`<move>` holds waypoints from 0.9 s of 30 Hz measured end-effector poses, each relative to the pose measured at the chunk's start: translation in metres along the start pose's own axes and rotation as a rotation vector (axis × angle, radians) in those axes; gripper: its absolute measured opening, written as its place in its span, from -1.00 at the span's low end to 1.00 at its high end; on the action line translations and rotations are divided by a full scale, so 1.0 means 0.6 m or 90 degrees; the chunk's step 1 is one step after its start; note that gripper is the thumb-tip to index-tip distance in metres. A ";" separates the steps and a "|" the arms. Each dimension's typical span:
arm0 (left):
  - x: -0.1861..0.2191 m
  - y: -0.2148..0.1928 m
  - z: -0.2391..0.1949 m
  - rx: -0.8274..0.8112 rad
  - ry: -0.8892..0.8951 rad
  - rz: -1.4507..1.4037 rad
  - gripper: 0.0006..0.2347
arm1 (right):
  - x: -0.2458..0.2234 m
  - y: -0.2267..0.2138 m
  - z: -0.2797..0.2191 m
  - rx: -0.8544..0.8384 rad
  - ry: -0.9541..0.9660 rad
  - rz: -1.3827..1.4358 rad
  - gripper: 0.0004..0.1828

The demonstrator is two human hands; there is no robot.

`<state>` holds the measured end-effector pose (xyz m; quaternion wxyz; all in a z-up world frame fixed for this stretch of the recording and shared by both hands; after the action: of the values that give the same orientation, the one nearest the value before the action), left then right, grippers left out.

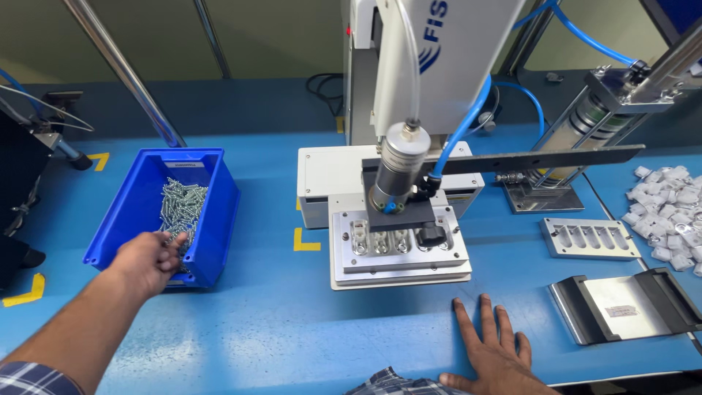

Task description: The person picks small metal springs from a blue bin and places them into slots on a metal fixture. They repeatedly insert springs, adjust the fixture, and continue the process throughout the clip.

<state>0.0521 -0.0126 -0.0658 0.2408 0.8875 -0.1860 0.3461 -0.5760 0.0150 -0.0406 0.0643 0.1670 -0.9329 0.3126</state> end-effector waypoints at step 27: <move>-0.185 0.375 -0.694 -0.214 -0.361 -0.219 -0.82 | -0.025 -0.391 -0.433 0.853 -0.527 0.355 -0.79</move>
<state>-0.3550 0.0540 0.1914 0.3769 0.9144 -0.1478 0.0056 -0.4755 0.0005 0.2950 -0.4764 0.0341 -0.5051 0.7189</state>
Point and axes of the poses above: each hand's wrist, its own z-axis towards the middle knuckle, its own y-axis out of the palm, x = y × z, the point moved 8 cm from there along z, towards the middle knuckle, and after that the axes turned 15 degrees about -z, right-handed, at the moved point
